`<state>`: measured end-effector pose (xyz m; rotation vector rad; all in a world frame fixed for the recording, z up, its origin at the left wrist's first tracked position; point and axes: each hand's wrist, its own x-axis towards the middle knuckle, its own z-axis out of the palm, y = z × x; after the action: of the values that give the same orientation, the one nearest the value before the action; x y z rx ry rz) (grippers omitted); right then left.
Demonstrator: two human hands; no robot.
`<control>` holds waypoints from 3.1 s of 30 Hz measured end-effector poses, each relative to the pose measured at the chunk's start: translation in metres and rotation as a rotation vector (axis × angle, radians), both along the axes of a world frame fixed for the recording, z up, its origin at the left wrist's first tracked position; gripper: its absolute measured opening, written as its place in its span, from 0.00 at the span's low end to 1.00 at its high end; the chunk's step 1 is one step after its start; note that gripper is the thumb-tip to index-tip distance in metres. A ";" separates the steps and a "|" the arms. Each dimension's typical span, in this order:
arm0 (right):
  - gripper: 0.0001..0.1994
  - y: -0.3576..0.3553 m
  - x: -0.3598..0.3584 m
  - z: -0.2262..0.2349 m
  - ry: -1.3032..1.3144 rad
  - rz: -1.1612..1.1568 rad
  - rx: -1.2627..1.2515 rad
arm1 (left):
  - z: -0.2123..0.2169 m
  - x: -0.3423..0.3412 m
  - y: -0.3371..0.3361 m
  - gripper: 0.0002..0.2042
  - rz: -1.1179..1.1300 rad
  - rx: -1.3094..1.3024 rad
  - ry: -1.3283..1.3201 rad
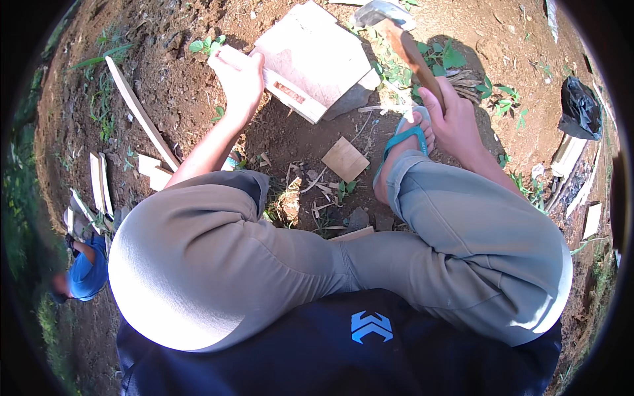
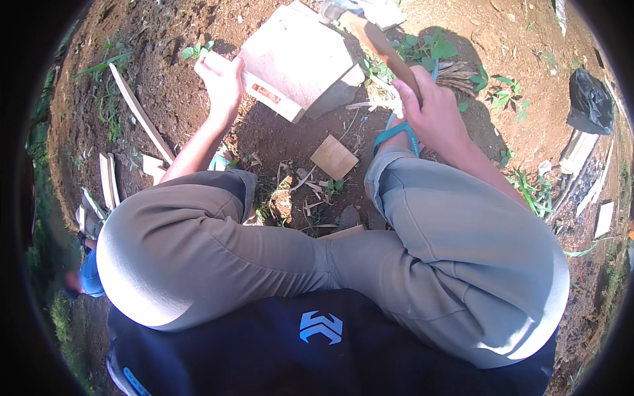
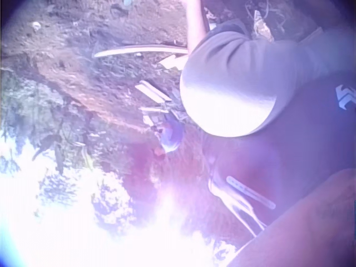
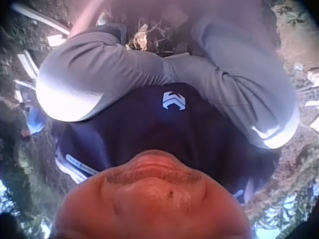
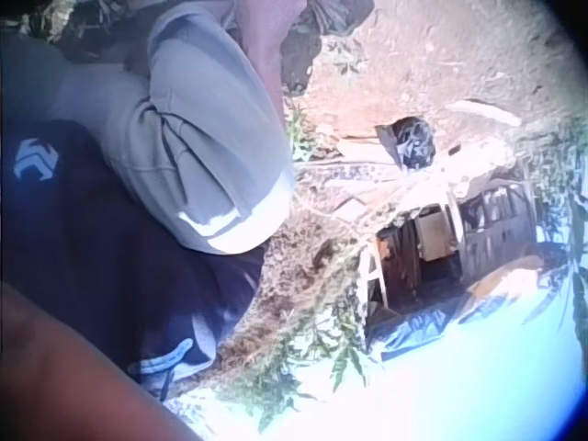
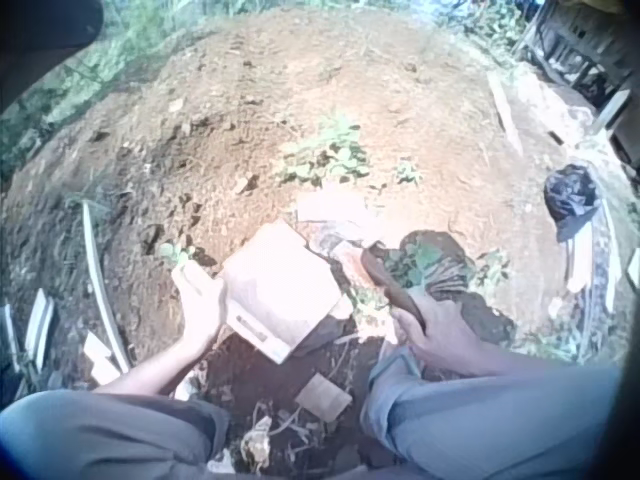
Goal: The person assembles a wooden box structure using a hammer and nails, then stands up and picks up several loose wooden boards from the ground.
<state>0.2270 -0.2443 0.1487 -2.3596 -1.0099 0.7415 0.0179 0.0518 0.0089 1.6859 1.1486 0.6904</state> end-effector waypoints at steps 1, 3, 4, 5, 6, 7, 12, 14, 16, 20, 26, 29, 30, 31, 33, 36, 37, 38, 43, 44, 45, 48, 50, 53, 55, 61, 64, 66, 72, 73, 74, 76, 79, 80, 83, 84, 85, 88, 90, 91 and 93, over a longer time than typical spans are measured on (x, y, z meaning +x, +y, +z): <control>0.12 -0.003 -0.006 -0.001 0.003 -0.063 0.099 | 0.006 0.005 -0.006 0.38 -0.005 -0.050 -0.023; 0.12 -0.008 -0.005 -0.018 -0.028 0.033 0.115 | 0.007 0.008 -0.003 0.38 -0.005 -0.052 -0.028; 0.11 -0.015 -0.001 -0.029 -0.037 0.111 0.047 | 0.000 0.003 -0.002 0.39 -0.001 -0.010 -0.012; 0.10 -0.006 0.001 -0.027 -0.051 0.190 -0.018 | -0.003 0.003 0.000 0.39 0.007 0.037 0.002; 0.09 0.003 0.003 -0.022 -0.065 0.269 -0.084 | -0.005 0.004 0.002 0.40 0.016 0.084 0.015; 0.09 0.006 0.007 -0.010 -0.054 0.203 -0.054 | -0.008 0.005 0.005 0.40 0.026 0.049 0.049; 0.10 -0.015 -0.007 -0.024 0.006 0.057 0.104 | -0.004 0.002 -0.002 0.40 -0.010 -0.016 0.012; 0.09 -0.021 0.013 -0.054 -0.094 0.291 -0.054 | -0.014 0.004 0.008 0.40 -0.001 0.057 0.039; 0.08 0.002 0.010 -0.017 -0.050 0.130 -0.008 | -0.007 0.005 0.005 0.40 0.008 -0.011 0.006; 0.09 -0.011 0.003 -0.023 -0.009 -0.009 0.130 | -0.005 0.009 -0.002 0.40 -0.002 -0.025 0.010; 0.09 0.009 -0.002 0.009 0.067 -0.104 0.114 | -0.010 0.001 0.002 0.37 0.015 0.064 0.031; 0.10 -0.008 -0.001 -0.043 0.015 0.105 -0.058 | -0.008 0.005 0.005 0.39 0.016 -0.002 0.058; 0.11 -0.012 0.006 -0.056 0.005 0.212 -0.173 | -0.008 0.005 0.008 0.39 0.024 0.019 0.070; 0.10 0.005 0.014 -0.035 -0.085 0.234 -0.158 | -0.004 0.006 0.006 0.39 0.033 0.001 0.012; 0.09 0.019 0.000 0.005 -0.029 0.032 0.097 | -0.008 -0.001 0.003 0.39 0.046 0.024 0.027; 0.08 -0.005 -0.007 -0.019 0.041 -0.005 0.071 | -0.013 -0.001 -0.001 0.39 0.015 0.020 0.047; 0.08 -0.019 0.001 -0.040 -0.023 0.107 0.004 | -0.013 0.006 0.000 0.39 0.013 0.017 0.039; 0.08 -0.019 0.017 -0.047 -0.096 0.230 -0.057 | -0.013 0.013 0.006 0.40 0.025 0.026 0.023; 0.10 0.009 -0.015 -0.002 0.089 -0.119 0.059 | 0.005 0.004 -0.001 0.42 0.019 -0.008 0.010; 0.10 -0.002 -0.012 -0.020 0.057 -0.012 0.003 | 0.001 0.002 0.000 0.42 0.021 -0.005 0.037; 0.10 -0.011 -0.005 -0.036 0.017 0.100 -0.053 | -0.013 -0.003 0.003 0.42 0.028 -0.002 0.056; 0.10 0.022 0.016 -0.002 0.004 0.076 0.020 | -0.016 0.004 0.010 0.44 0.034 0.051 0.071; 0.11 0.022 -0.002 0.015 0.023 -0.112 0.174 | -0.012 0.004 0.004 0.45 0.043 0.004 0.072; 0.11 -0.016 0.015 -0.038 -0.058 0.101 -0.133 | -0.018 0.013 -0.005 0.44 -0.007 -0.016 0.094; 0.10 0.023 0.023 -0.016 -0.164 0.236 -0.175 | -0.005 -0.001 0.014 0.44 0.034 0.087 0.171; 0.11 -0.017 0.006 -0.044 0.011 0.063 -0.101 | -0.010 0.011 0.005 0.44 0.010 0.052 0.131; 0.11 0.015 0.023 -0.017 -0.044 0.141 -0.223 | -0.004 0.006 0.007 0.44 0.050 0.019 0.114; 0.10 0.019 0.019 -0.007 -0.033 0.011 -0.143 | -0.005 0.008 0.006 0.45 0.030 0.020 0.081; 0.11 0.029 0.016 -0.010 0.049 -0.109 0.093 | -0.011 -0.002 0.010 0.46 -0.003 -0.049 0.094; 0.11 0.030 0.014 -0.015 0.069 -0.133 0.107 | -0.013 -0.003 0.011 0.46 -0.001 -0.061 0.097; 0.11 0.026 0.014 -0.023 0.086 -0.162 0.114 | -0.014 0.001 0.009 0.46 -0.006 -0.080 0.098; 0.15 0.019 0.012 -0.050 0.154 -0.187 0.155 | -0.014 -0.002 0.009 0.46 -0.001 -0.093 0.105; 0.17 0.012 0.012 -0.086 0.273 -0.283 0.152 | -0.016 0.000 0.014 0.45 0.001 -0.101 0.093; 0.16 0.016 0.009 -0.088 0.323 -0.319 0.142 | -0.015 0.000 0.015 0.44 0.000 -0.106 0.100; 0.15 0.030 0.007 -0.096 0.288 -0.276 0.190 | -0.012 -0.004 0.015 0.40 -0.029 -0.094 0.039; 0.14 0.034 0.008 -0.100 0.302 -0.262 0.229 | -0.012 -0.004 0.014 0.40 -0.043 -0.086 0.012; 0.16 0.038 0.011 -0.104 0.315 -0.263 0.247 | -0.012 -0.005 0.014 0.39 -0.056 -0.078 -0.016; 0.21 0.054 0.017 -0.104 0.272 -0.249 0.218 | -0.001 0.001 0.012 0.39 -0.123 -0.035 -0.112; 0.25 0.073 0.014 -0.083 0.138 -0.219 0.086 | 0.006 0.000 0.011 0.39 -0.164 0.018 -0.137; 0.29 0.079 0.015 -0.085 0.147 -0.225 0.093 | 0.009 -0.001 0.012 0.39 -0.182 0.056 -0.134; 0.28 0.089 0.014 -0.084 0.046 -0.157 0.141 | 0.010 -0.001 0.012 0.39 -0.211 0.090 -0.182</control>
<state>0.2414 -0.1549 0.0644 -2.2593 -0.8194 0.6411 0.0167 0.0633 0.0187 1.7499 0.8106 0.7533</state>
